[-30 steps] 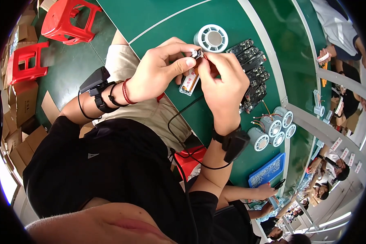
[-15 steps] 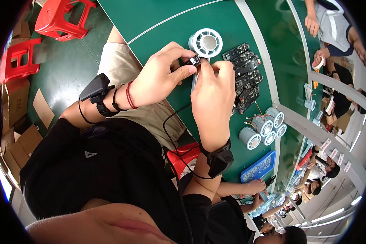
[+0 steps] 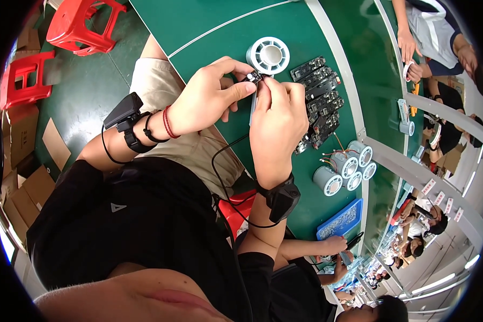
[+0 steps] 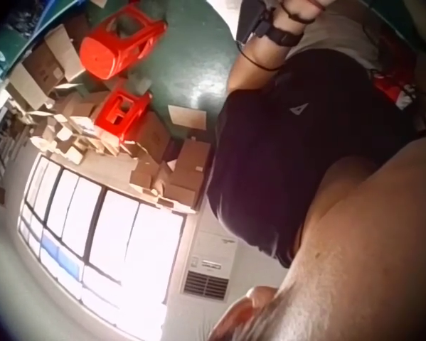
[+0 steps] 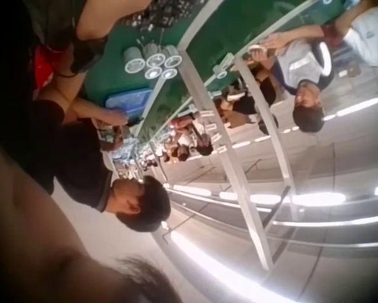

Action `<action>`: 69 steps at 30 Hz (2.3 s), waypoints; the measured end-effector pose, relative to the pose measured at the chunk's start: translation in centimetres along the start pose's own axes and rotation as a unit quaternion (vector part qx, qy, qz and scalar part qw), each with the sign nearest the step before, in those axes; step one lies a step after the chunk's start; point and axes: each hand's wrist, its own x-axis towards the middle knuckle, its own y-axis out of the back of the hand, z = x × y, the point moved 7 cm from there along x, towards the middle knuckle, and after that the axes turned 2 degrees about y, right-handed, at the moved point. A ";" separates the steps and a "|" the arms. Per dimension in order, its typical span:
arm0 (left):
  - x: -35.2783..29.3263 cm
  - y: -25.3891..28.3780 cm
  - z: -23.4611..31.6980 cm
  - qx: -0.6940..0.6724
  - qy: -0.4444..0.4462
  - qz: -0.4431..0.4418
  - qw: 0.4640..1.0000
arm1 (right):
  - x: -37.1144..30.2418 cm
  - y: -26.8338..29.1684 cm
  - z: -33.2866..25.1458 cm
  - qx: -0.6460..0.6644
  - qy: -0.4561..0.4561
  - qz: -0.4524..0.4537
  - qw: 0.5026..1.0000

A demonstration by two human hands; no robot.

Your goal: The person connects battery wires to a circuit board by hand and fits the board onto the battery. They set the unit aside, pick up another circuit board and battery, and repeat the assembly process.

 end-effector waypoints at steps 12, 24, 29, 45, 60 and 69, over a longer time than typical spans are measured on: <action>1.3 1.4 -0.6 -0.182 0.146 -0.058 0.971 | -1.3 0.3 -0.7 -0.074 -0.021 -0.082 0.994; 1.5 -1.0 -1.1 -0.068 0.006 -0.037 0.997 | -3.1 -0.7 3.7 0.242 -0.146 0.065 0.957; 0.1 -0.3 0.0 0.018 0.007 -0.004 1.000 | -2.5 -1.6 3.5 0.341 -0.228 0.042 0.911; 0.6 -1.6 2.7 0.365 -0.265 -0.023 0.892 | -0.7 -2.3 5.0 0.383 -0.292 -0.050 0.875; 19.8 -7.5 7.8 0.574 -0.428 -0.043 0.697 | 3.3 2.9 11.2 -0.141 -0.120 0.089 0.979; 14.1 -3.5 12.5 0.600 -0.481 0.053 0.637 | 0.9 4.7 13.7 0.144 -0.224 0.209 0.941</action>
